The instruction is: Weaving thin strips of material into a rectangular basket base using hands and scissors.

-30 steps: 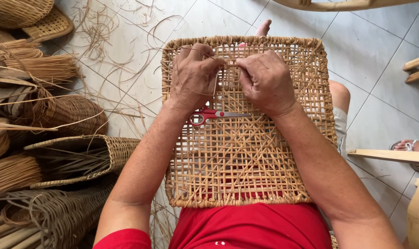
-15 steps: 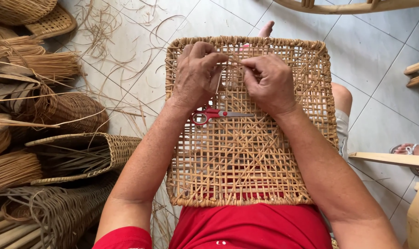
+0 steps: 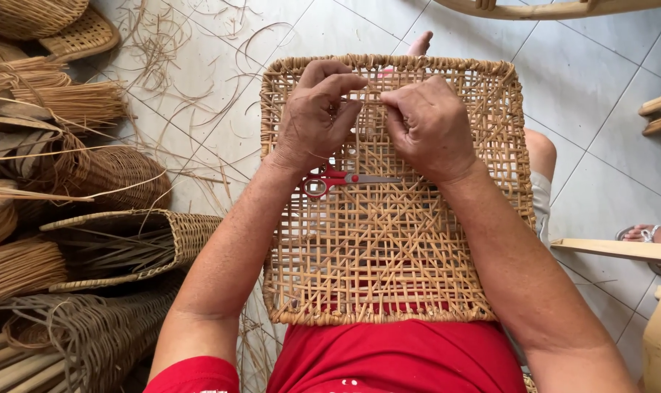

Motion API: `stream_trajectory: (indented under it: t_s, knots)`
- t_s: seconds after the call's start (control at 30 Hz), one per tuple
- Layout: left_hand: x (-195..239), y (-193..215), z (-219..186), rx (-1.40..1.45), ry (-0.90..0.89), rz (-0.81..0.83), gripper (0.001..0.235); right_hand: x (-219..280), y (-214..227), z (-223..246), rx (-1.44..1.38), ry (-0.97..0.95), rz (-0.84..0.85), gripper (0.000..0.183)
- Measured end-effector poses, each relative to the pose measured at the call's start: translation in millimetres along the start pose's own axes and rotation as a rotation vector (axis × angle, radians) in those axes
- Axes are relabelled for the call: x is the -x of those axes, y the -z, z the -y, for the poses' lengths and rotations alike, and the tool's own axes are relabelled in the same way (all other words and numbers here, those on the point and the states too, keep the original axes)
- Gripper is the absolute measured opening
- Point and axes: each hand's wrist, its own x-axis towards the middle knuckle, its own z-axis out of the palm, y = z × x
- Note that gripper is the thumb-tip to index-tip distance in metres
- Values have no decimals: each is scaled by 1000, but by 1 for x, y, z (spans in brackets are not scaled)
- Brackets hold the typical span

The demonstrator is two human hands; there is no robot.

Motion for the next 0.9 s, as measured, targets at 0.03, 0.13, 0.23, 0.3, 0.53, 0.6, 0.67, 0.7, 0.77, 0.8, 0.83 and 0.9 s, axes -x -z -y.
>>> stream_trajectory:
  t_s: [0.03,0.13,0.23,0.3,0.53,0.6,0.67,0.7,0.77,0.8,0.83,0.9]
  knots:
    - [0,0,0,-1,1,-2,21,0,1,1,-2,2,1,12]
    - [2,0,1,4,26,-2,24,1,1,3,25,19,16,16]
    - [1,0,3,21,-5,-5,24,0,2,3,57,16,38,18]
    - [2,-1,5,44,13,2,27,0,5,4,91,15,47,18]
    - [2,-2,7,97,4,-10,33,-2,-2,10,63,-12,82,10]
    - [2,-2,8,108,-26,-46,32,-1,-7,9,-49,-84,41,10]
    - [-1,2,2,135,38,-30,30,5,-10,3,-91,-179,44,12]
    - [-2,3,-1,167,103,-12,29,9,-11,0,-132,-277,50,14]
    - [-3,2,1,173,99,-16,29,11,-10,-3,-166,-367,37,11]
    - [-4,1,1,180,95,-21,30,12,-9,-4,-201,-456,25,9]
    - [-5,1,1,180,94,-20,30,12,-8,-3,-201,-457,24,9]
    - [-7,1,1,249,100,-7,34,9,-6,-3,-200,-473,26,8]
